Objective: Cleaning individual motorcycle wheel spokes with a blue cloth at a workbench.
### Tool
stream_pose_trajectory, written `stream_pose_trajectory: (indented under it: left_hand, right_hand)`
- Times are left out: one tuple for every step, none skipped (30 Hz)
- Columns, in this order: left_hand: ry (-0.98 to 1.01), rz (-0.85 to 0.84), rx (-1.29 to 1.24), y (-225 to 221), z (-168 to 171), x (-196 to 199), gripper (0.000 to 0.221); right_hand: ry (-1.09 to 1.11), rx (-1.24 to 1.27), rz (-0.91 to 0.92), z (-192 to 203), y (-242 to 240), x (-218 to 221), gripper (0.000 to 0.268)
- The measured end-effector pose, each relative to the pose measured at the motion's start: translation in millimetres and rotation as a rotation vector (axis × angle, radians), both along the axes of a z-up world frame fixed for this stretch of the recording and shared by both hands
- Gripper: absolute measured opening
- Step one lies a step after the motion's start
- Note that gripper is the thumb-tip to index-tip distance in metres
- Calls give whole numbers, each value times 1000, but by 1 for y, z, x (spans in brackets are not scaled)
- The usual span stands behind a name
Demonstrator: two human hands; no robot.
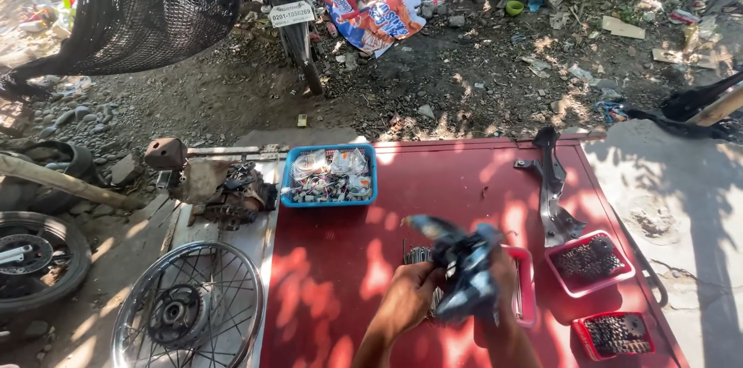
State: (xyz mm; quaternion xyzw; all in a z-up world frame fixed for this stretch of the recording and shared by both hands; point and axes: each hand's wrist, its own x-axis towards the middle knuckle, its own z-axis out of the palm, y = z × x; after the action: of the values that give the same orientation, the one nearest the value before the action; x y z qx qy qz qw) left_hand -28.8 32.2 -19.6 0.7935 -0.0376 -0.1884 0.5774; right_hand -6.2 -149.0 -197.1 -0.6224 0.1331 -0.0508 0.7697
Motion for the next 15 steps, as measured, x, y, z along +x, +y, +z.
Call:
stream_pose_trajectory:
  left_hand:
    - [-2, 2, -1, -1, -2, -1, 27]
    - [16, -25, 10, -3, -3, -2, 34]
    - [33, -50, 21, -4, -5, -4, 43]
    - [31, -48, 19, -10, 0, -4, 43]
    - [75, -30, 38, -16, 6, -5, 36]
    - [118, -12, 56, -21, 12, -6, 31]
    - [114, -7, 55, -22, 10, -6, 31]
    - [93, -2, 37, -23, 8, -5, 32]
    - [76, -1, 18, -24, 7, -4, 34]
    - [75, 1, 17, -24, 2, -4, 34]
    - [49, 4, -12, -23, -2, -3, 37]
    - [23, 8, -40, -22, -7, -3, 40]
    - [19, 11, -42, -23, -11, -1, 40]
    - [-8, 14, -70, -24, -15, 1, 43]
    - [-32, 19, -99, -25, -20, 1, 47]
  right_hand:
    - [-2, -1, 2, 1, -4, 1, 44]
    - [-25, -34, 23, 2, -8, 2, 45]
    - [-49, -67, 44, 2, -12, 2, 47]
    - [-51, -69, 47, 4, -16, 3, 47]
    - [-69, -101, 70, 5, -19, 2, 50]
    - [-88, -133, 92, 6, -23, 1, 54]
    - [-94, -133, 97, 7, -27, 4, 54]
    - [-121, -165, 119, 8, -31, 7, 59]
    - [-144, -197, 139, 9, -35, 8, 64]
    - [-146, -198, 140, 12, -40, 10, 64]
    - [-171, -230, 162, 14, -43, 11, 70]
    - [-196, -262, 183, 16, -47, 13, 76]
    - [-199, -264, 186, 53, -47, 15, 76]
    - [-200, -66, 106, 90, -47, 18, 51]
    - [-194, 133, 26, 126, -47, 18, 29]
